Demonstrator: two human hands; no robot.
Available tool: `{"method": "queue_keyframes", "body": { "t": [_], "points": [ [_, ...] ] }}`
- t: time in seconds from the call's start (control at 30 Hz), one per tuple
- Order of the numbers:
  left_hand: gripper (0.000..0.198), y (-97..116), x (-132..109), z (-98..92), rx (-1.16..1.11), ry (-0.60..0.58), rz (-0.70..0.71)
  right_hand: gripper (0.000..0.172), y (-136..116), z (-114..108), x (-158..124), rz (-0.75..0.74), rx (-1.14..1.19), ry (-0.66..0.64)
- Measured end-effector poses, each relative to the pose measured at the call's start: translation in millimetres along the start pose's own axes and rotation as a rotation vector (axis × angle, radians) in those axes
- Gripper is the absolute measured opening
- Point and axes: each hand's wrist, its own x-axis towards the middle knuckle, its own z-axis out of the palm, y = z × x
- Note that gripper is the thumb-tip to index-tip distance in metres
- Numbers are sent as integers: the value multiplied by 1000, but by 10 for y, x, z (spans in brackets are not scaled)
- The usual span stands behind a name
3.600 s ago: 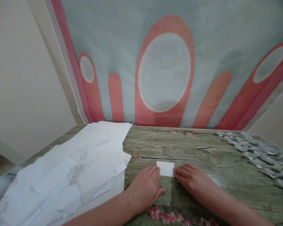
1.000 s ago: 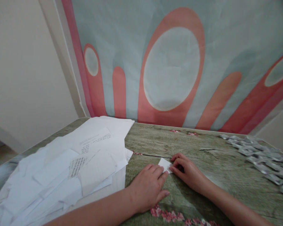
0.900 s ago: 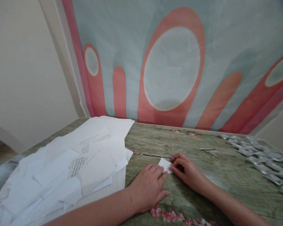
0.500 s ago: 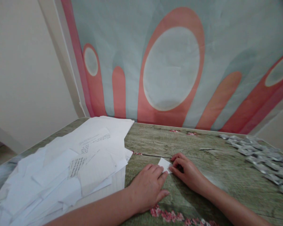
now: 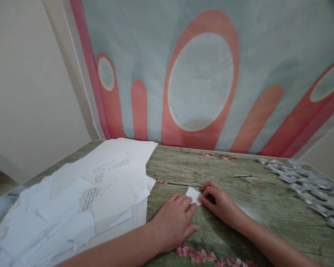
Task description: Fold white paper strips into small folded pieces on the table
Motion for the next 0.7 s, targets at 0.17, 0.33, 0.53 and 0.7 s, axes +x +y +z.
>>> {"method": "queue_keyframes", "body": {
  "t": [0.17,0.33,0.53,0.7],
  "points": [
    [52,5,-9,-1,-16,-4,-16,13,-14,-9,-9,-1,12,5],
    [50,-11,-5,-8,-5,-4,-7,9,-38,-18,-15,-14,14,24],
    [50,-14,33,35,71,0,16,5,-41,19,-41,-50,-51,79],
    [55,8,59,65,154,-4,32,26,-86,25,-85,-72,-270,130]
  ]
}}
